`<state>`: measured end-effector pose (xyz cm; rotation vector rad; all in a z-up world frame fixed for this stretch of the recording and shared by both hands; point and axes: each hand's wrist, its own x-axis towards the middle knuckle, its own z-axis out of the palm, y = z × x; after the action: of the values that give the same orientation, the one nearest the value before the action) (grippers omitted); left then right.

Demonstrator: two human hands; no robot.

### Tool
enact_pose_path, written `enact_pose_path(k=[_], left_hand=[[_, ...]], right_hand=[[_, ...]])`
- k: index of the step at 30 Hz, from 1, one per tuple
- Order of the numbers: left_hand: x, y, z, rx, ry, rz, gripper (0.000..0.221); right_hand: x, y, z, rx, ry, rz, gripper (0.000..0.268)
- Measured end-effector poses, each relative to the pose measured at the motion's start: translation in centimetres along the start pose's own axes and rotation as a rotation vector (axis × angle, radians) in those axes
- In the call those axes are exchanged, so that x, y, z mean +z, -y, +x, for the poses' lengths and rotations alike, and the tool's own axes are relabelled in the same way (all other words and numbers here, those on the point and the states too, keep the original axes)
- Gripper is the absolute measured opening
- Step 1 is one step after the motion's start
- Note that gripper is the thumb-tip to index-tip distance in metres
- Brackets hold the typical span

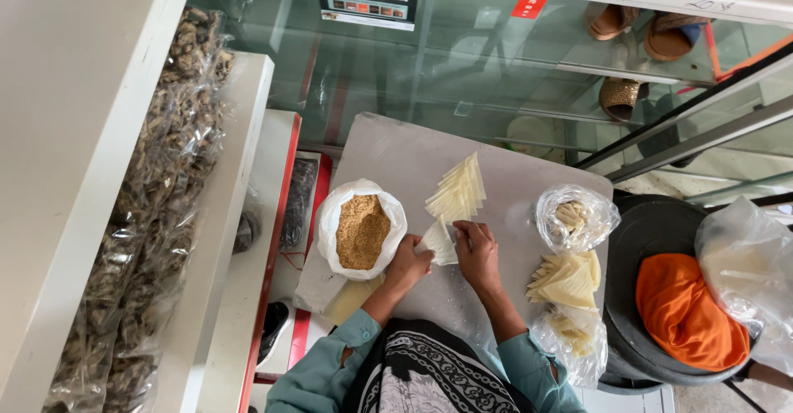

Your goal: The person places small portions of a filling onto dough sheets and rolls them into triangular shapes by hand.

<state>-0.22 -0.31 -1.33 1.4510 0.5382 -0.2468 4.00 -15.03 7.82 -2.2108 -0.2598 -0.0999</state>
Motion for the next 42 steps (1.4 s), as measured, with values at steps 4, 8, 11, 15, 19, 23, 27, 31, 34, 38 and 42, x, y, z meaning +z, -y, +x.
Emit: enact_pose_path(k=[4,8,11,15,19,23,27,31,34,38,42], left_hand=[[0.1,2.9,0.5,0.010,-0.020,0.229,0.050],[-0.3,6.4,1.9,0.826,-0.252,0.781,0.065],[-0.7,8.9,1.2,0.881,-0.234,0.599,0.058],[-1.3,9.7,0.2,0.789,-0.215,0.548,0.054],[-0.9,9.1,-0.5,0.723,-0.231,0.519,0.050],[-0.2,8.1,-0.4,0.673,-0.246,0.501,0.046],[0.1,7.3,-0.1,0.639,-0.250,0.511,0.042],[0.2,8.0,0.1,0.573,-0.244,0.543,0.039],[0.4,8.8,0.5,0.489,-0.230,0.591,0.037],[0.3,7.7,0.8,0.392,-0.197,0.688,0.028],[0.1,4.8,-1.2,0.358,-0.207,0.303,0.031]], right_hand=[[1.4,3.3,0.0,-0.303,0.002,-0.056,0.024],[4.7,7.2,-0.3,-0.534,0.122,-0.234,0.042],[7.7,9.5,-0.8,-0.529,0.256,-0.414,0.054],[10.1,10.2,-1.5,-0.526,0.270,-0.584,0.032],[10.9,9.3,-1.8,-0.561,0.297,-0.774,0.012],[10.9,8.4,-1.0,-0.743,0.411,-0.788,0.013],[11.2,8.3,-0.7,-0.830,0.361,-0.808,0.014],[11.3,8.4,0.3,-0.575,0.467,-0.474,0.009],[11.0,8.4,0.8,-0.371,0.496,-0.244,0.014],[9.1,7.3,1.6,-0.134,0.535,0.180,0.018],[5.8,3.3,1.9,0.325,0.595,0.554,0.019]])
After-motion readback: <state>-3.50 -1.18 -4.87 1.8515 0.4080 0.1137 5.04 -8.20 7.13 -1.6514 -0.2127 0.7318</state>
